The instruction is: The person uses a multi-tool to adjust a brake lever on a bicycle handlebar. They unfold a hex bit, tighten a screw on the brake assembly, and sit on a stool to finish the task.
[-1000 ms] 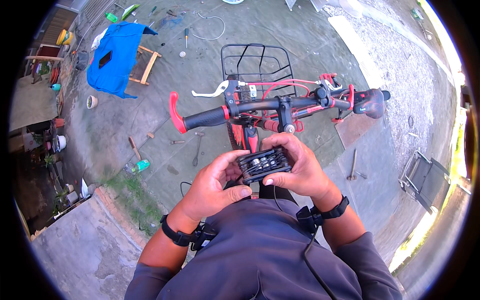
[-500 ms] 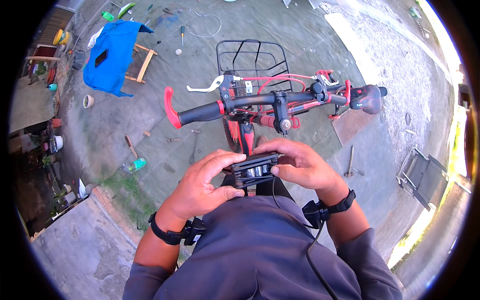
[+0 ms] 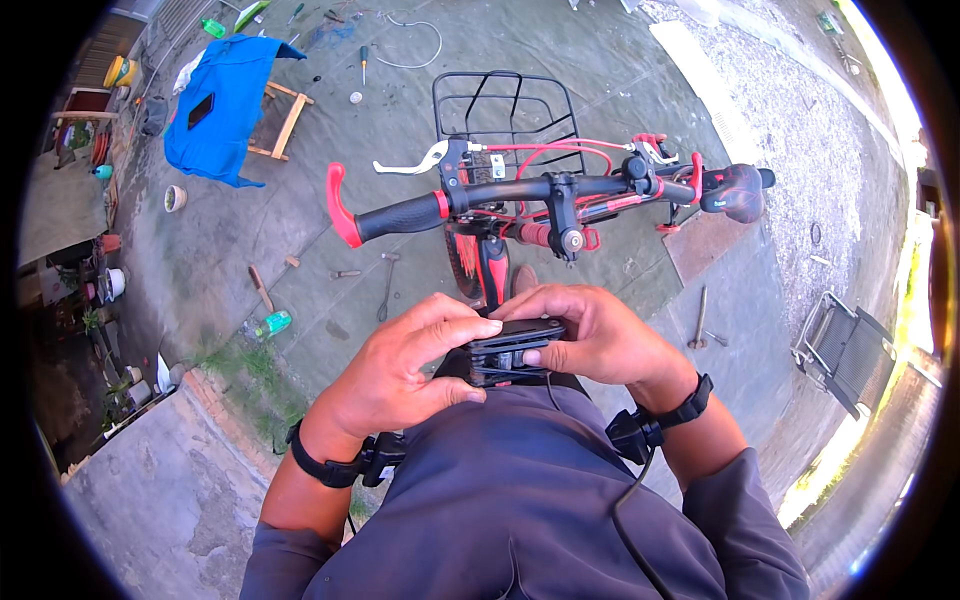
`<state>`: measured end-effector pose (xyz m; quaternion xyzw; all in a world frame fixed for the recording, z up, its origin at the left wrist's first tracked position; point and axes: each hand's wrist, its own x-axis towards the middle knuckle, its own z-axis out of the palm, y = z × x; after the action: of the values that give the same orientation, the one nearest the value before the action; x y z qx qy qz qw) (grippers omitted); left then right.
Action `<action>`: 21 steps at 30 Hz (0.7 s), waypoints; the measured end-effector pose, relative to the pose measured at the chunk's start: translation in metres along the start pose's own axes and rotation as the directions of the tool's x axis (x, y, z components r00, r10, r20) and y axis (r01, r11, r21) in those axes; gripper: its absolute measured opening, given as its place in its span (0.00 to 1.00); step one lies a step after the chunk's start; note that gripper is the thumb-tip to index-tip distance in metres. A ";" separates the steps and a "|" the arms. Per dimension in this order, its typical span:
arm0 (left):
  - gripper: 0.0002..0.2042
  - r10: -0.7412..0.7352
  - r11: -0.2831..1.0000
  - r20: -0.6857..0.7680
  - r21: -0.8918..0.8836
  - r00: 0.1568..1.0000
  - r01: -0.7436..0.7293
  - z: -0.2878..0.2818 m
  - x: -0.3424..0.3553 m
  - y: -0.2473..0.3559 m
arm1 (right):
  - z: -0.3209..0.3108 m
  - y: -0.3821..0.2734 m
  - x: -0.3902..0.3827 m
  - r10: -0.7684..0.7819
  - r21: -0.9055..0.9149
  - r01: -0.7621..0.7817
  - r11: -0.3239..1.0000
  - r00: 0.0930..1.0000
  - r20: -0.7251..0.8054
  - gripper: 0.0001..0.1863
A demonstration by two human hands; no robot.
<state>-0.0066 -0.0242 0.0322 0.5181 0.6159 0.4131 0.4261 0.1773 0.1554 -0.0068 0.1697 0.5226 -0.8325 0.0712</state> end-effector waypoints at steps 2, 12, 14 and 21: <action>0.32 0.000 1.000 0.004 -0.001 1.000 0.000 -0.001 -0.001 0.001 | 0.003 -0.003 -0.001 0.017 -0.011 -0.017 1.000 1.000 -0.017 0.17; 0.33 -0.007 1.000 0.012 0.026 1.000 0.007 -0.003 -0.005 0.000 | 0.003 -0.004 0.000 -0.220 -0.391 0.200 0.899 0.976 -0.007 0.18; 0.32 0.076 0.990 -0.037 0.120 0.996 -0.071 0.001 -0.005 -0.002 | 0.003 -0.002 0.001 -0.335 -0.444 0.285 0.850 0.941 -0.037 0.19; 0.23 0.400 0.786 -0.101 0.548 0.911 -0.284 0.022 -0.005 -0.007 | 0.005 0.019 -0.006 -0.070 0.140 0.092 0.986 0.985 -0.156 0.28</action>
<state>0.0126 -0.0287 0.0201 0.6704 0.6414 0.3535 0.1188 0.1874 0.1420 -0.0181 0.2155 0.4703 -0.8556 -0.0150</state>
